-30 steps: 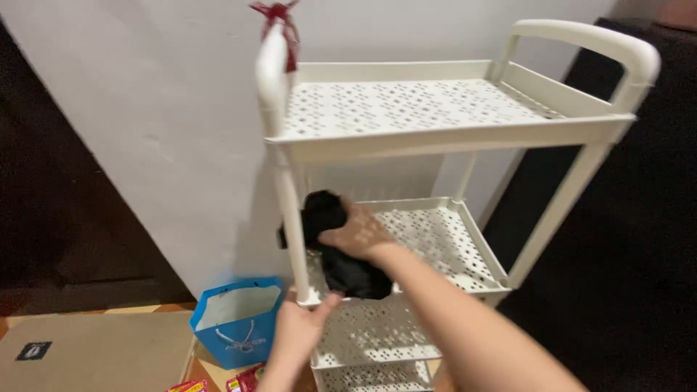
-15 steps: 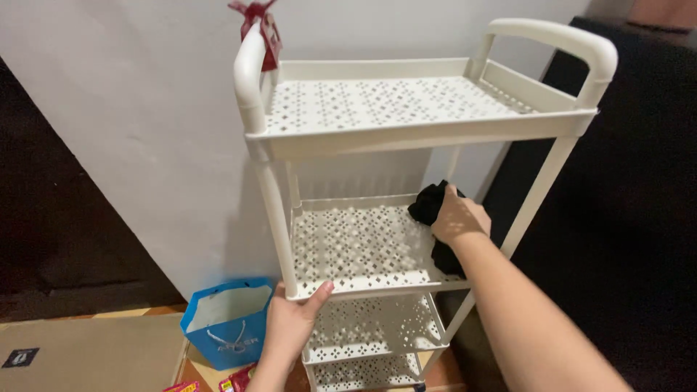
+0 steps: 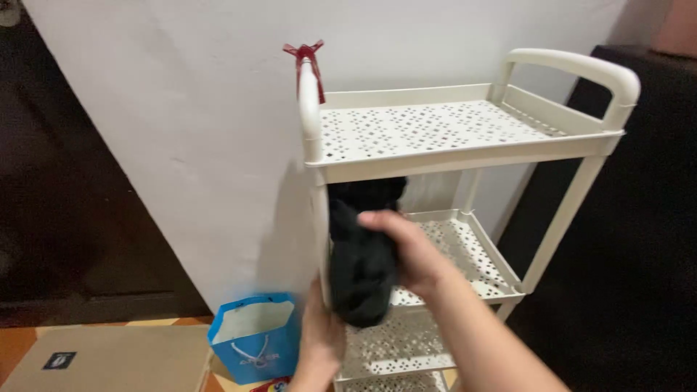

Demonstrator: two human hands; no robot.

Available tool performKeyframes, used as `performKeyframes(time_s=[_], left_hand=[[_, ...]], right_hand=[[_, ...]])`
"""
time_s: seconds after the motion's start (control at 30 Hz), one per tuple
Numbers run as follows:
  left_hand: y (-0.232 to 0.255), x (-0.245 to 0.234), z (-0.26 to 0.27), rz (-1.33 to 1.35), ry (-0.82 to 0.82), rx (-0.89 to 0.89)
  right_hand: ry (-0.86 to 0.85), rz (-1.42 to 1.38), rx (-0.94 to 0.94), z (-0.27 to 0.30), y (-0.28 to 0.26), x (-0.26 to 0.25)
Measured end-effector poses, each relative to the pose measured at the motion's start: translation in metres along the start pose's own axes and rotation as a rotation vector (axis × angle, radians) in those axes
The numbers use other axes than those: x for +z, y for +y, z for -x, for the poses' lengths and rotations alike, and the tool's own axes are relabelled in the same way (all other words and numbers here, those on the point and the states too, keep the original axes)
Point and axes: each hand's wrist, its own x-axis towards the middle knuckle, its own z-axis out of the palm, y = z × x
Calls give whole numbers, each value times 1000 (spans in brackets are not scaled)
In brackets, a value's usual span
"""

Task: Cleaning a three-tier plastic storage rack using a black cloth.

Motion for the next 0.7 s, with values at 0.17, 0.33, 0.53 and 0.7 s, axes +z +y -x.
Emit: performKeyframes(time_s=[0.17,0.33,0.53,0.7], left_hand=[[-53,9,23,-487,-290,-399],[-166,24,66,456,-205,-218],[-129,39,9,12,-224,-779],[-125,14,39,-821,-331,-74]], right_hand=[[65,457,-425,-7,39,54],[201,536,-493,-14,88,33],[232,588,-434,-19,31,61],[220,723,-550,-18,35,55]])
